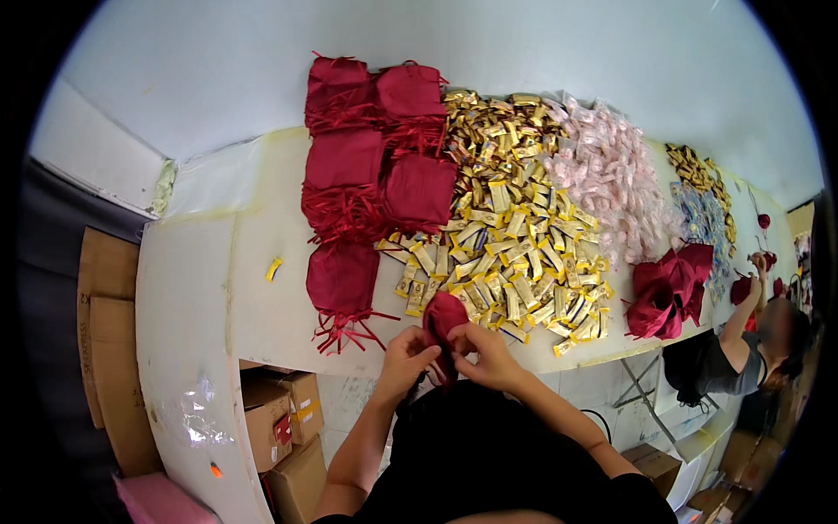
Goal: The person uses a small orange safety cutter to open a large plastic bag of small gold-wrapped items. They then pick up several items at a time and place them into red drawstring pouches on a table.
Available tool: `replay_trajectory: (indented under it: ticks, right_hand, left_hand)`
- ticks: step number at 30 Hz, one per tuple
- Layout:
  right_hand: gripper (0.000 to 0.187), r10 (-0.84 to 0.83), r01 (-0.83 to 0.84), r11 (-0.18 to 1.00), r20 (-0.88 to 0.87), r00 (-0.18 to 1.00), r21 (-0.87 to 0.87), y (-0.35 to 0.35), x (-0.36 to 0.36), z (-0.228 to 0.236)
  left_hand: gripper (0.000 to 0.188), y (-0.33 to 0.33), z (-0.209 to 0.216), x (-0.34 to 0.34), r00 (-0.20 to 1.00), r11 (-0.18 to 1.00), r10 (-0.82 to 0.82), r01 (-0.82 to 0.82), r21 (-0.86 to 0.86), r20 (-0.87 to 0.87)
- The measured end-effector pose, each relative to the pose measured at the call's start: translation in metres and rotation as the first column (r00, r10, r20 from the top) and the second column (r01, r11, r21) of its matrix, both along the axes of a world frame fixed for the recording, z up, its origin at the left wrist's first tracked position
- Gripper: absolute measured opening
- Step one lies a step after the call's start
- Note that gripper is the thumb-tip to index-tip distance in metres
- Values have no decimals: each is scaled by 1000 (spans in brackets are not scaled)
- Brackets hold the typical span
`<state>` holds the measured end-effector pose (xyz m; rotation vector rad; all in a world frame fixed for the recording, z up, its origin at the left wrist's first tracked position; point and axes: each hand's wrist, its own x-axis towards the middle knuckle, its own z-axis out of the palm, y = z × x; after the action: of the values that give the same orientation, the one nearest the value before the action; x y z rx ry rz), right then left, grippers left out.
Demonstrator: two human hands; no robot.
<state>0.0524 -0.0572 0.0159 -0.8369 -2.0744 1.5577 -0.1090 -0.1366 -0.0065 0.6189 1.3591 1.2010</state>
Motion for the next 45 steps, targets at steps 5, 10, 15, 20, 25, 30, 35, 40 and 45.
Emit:
replay_trajectory:
  ticks: [5,10,15,20,25,30,35,40,45]
  right_hand:
    - [22,-424,316,856,-205,882,-409,26,28,-26]
    - [20,-405,321,852,-131,905,-414,9,37,-47]
    - [41,-461,449,885,98,882,125,35,53,-73]
    - [65,-546,110,778,579,605,619,75,44,-101]
    - [58,-453,44,844,667,592,534,105,48,-112]
    - [39,-464,327,872,398,791,365,151,73,-100]
    - [30,-841,814,521,8,541,-256,255,131,-112]
    - [52,-965,907,126,162,205,-401,376,165,-140]
    - [87,-953,999,-32,301,-26,-14,443,108,-149]
  left_hand:
    - [13,-4,0,-17,846,979,72,41,198,-529]
    - [20,3,19,-10,625,869,-220,474,141,-749]
    - [39,8,8,-12,591,870,-263,486,77,-763]
    - [47,22,21,-7,610,892,-276,451,39,-743]
    - [47,35,40,-3,638,904,-277,426,30,-719]
    - [48,48,34,-10,624,922,-236,386,32,-745]
    - [44,77,35,-20,654,929,-283,369,-31,-701]
    - [41,105,33,-24,680,949,-258,312,-48,-686]
    - [42,128,38,-28,677,971,-215,228,-76,-704]
